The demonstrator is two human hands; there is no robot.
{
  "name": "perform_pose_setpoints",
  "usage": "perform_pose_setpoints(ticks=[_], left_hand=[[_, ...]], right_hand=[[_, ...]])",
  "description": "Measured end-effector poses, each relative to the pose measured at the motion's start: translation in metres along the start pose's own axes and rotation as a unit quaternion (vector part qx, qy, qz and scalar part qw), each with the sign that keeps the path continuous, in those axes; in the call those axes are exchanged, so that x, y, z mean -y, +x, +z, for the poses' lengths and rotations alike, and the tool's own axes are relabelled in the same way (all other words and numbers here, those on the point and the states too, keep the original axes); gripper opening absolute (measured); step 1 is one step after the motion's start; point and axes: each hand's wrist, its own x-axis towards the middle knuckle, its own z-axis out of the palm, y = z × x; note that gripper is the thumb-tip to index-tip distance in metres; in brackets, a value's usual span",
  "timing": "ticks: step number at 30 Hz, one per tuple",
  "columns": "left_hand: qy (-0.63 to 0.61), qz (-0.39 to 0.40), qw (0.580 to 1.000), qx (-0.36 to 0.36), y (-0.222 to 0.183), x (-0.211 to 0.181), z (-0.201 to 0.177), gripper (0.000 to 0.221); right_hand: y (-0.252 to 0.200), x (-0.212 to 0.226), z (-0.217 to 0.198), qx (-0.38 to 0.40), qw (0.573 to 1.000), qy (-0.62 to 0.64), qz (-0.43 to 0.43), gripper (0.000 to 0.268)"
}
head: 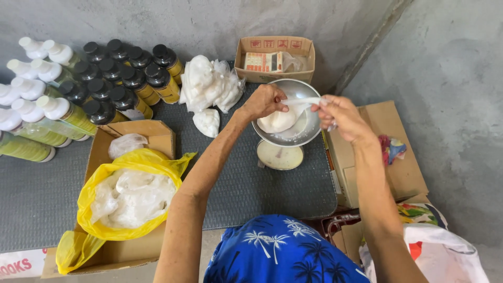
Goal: Measure and package powder into small plastic bags using a scoop, bowl, and scale.
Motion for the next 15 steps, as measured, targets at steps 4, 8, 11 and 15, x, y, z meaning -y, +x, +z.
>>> perform_pose_setpoints(ticks=[4,8,11,15], left_hand=[[-0.009,-0.041,0.999,-0.01,0.004,0.009,0.002,0.029],[-0.17,-0.059,0.982,-0.058,0.009,-0.015,-0.004,0.01],[-0.317,-0.017,0.946,-0.067,0.009,-0.079,-0.031,0.006],[-0.428,0.005,0.904,-0.022,-0.001,-0.136,-0.055,0.007]], right_hand=[[-0.035,0.004,0.051,0.055,0.988,0.144,0.019,0.027],[-0.04,-0.038,0.097,0.198,0.905,0.376,0.025,0.026],[-0.021,-0.062,0.127,0.324,0.805,0.497,0.013,0.023],[0.035,-0.085,0.12,0.378,0.721,0.58,-0.04,0.034]])
